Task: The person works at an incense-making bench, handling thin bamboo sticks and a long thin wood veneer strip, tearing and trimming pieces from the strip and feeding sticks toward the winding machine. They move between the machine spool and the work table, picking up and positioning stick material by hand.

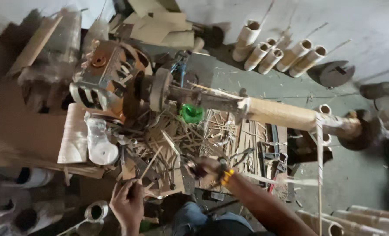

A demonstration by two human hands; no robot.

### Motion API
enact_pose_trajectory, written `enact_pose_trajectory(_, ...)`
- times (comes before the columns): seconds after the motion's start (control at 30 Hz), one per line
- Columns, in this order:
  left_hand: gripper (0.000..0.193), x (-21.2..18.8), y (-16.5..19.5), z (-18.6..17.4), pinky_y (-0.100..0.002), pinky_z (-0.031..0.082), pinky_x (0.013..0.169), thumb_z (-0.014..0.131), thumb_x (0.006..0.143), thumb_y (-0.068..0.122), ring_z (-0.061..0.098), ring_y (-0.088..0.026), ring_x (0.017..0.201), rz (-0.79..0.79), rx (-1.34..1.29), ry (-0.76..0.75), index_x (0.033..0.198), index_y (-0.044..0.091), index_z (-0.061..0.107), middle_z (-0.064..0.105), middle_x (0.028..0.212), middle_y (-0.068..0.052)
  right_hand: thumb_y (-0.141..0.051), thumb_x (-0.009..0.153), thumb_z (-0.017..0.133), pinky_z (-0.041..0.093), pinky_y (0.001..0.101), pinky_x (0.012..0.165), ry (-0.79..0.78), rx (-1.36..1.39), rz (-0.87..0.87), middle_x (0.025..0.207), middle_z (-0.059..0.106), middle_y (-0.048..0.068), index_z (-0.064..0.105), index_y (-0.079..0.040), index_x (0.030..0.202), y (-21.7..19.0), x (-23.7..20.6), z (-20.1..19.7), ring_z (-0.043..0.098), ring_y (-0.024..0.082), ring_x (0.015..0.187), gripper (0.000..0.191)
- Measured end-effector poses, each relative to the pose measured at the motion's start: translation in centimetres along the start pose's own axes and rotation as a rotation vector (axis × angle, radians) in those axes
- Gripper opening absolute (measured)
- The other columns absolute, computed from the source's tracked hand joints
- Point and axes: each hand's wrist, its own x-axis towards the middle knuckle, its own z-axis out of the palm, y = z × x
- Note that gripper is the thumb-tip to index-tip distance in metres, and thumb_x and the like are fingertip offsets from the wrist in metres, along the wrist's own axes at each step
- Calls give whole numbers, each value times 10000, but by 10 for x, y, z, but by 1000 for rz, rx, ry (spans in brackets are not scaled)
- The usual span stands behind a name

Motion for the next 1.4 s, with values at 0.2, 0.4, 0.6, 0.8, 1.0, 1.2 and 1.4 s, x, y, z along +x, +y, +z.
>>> enact_pose_trajectory(0.2, 148, -16, 37, 15, -334, 568, 687, 809, 883, 113, 691, -216, 784, 248, 34, 41, 959, 13, 731, 715, 1006, -106, -357, 1131, 645, 465, 270, 625, -353, -102, -259, 936, 618, 55, 584, -1, 1283, 101, -141, -49, 592, 146, 774, 392)
enact_pose_trajectory(0.4, 138, -70, 108, 61, -385, 594, 759, 808, 931, 157, 731, -215, 878, 230, -59, -98, 1050, 93, 783, 749, 954, -85, -500, 1007, 696, 485, 281, 672, -174, -345, -550, 958, 633, 54, 582, 14, 1275, 163, -262, -57, 605, 145, 815, 591)
enact_pose_trajectory(0.6, 90, -113, 141, 89, -296, 592, 700, 855, 874, 103, 709, -176, 785, 393, -152, -199, 906, 77, 775, 713, 981, -66, -644, 883, 746, 505, 291, 719, -43, -671, -720, 980, 648, 54, 581, 30, 1267, 200, -318, -12, 617, 144, 856, 793)
enact_pose_trajectory(0.8, 189, -160, 155, 72, -281, 652, 785, 845, 833, 5, 707, -166, 910, 624, -242, -303, 975, 40, 725, 686, 1069, -81, -751, 769, 763, 522, 279, 742, -31, -781, -784, 1026, 646, 39, 567, 3, 1301, 224, -338, 18, 612, 122, 880, 943)
enact_pose_trajectory(1.0, 267, -176, 160, 43, -357, 584, 765, 843, 804, -17, 684, -246, 887, 594, -257, -361, 1049, 17, 743, 645, 997, -117, -687, 832, 770, 502, 286, 739, -65, -814, -791, 970, 636, 66, 584, 21, 1263, 229, -333, 30, 606, 144, 842, 849)
enact_pose_trajectory(1.2, 354, -176, 156, 29, -377, 584, 802, 805, 814, -14, 669, -301, 983, 680, -254, -300, 1156, -1, 713, 640, 1088, -164, -470, 923, 720, 494, 278, 709, -105, -869, -817, 924, 643, 37, 581, -1, 1201, 226, -316, 38, 622, 130, 812, 563)
enact_pose_trajectory(1.4, 247, -166, 102, 55, -384, 589, 795, 780, 870, 53, 697, -309, 933, 584, -2, -207, 1117, 52, 767, 677, 1067, -134, -121, 914, 686, 567, 285, 642, 108, -979, -756, 841, 683, 77, 642, 9, 1028, 211, -258, 15, 676, 135, 703, 177)
